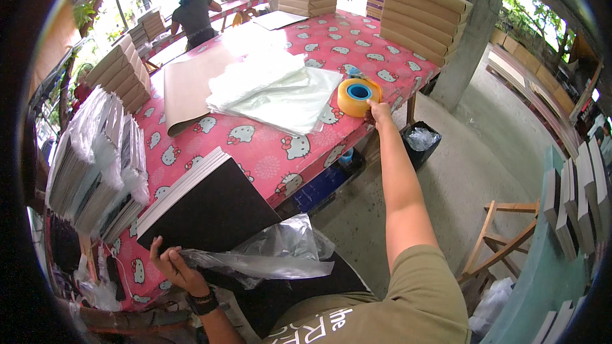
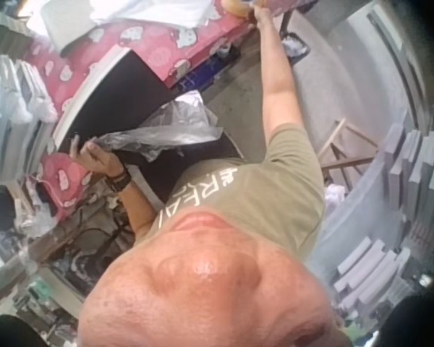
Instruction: The person places black albums into clear plastic sleeves one by one at a table in a workspace.
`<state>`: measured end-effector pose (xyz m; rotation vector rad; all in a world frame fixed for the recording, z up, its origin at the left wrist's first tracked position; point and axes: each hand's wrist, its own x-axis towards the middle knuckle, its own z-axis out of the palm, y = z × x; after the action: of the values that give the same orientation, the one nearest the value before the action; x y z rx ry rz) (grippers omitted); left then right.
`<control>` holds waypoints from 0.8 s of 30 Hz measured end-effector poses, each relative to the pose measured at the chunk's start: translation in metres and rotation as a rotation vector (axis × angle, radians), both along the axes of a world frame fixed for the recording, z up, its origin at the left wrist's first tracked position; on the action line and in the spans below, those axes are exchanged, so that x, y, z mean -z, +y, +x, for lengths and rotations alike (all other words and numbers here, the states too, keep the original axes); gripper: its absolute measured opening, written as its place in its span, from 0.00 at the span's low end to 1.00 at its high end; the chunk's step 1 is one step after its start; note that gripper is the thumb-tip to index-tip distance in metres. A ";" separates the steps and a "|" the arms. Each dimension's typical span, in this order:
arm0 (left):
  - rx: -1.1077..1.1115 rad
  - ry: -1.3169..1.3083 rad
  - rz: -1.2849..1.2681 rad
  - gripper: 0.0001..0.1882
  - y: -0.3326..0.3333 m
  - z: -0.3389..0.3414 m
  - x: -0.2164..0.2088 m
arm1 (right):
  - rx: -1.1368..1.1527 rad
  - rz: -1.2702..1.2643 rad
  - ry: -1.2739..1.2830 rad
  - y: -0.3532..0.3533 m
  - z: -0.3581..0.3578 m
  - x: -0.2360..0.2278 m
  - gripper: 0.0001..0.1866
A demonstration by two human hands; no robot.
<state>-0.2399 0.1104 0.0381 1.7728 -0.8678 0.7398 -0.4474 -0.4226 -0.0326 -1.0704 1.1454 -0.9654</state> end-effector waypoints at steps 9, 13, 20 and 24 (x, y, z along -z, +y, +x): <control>0.324 0.861 -0.225 0.13 -0.001 -0.034 0.006 | -0.052 -0.253 -0.224 0.122 -0.012 -0.035 0.10; 0.423 0.877 -0.121 0.10 -0.013 -0.039 -0.012 | -0.452 -0.204 -0.295 0.228 0.022 -0.066 0.07; 0.511 0.952 -0.263 0.10 -0.010 -0.041 -0.019 | -0.963 -0.432 -0.210 0.350 0.069 -0.101 0.05; 0.464 0.931 -0.353 0.09 -0.003 -0.045 -0.022 | -1.094 -0.497 -0.193 0.379 0.083 -0.106 0.10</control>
<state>-0.2846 0.1074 0.0603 1.2952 -0.4266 -0.2433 -0.3640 -0.0438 0.0735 -1.6770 0.0369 -0.4301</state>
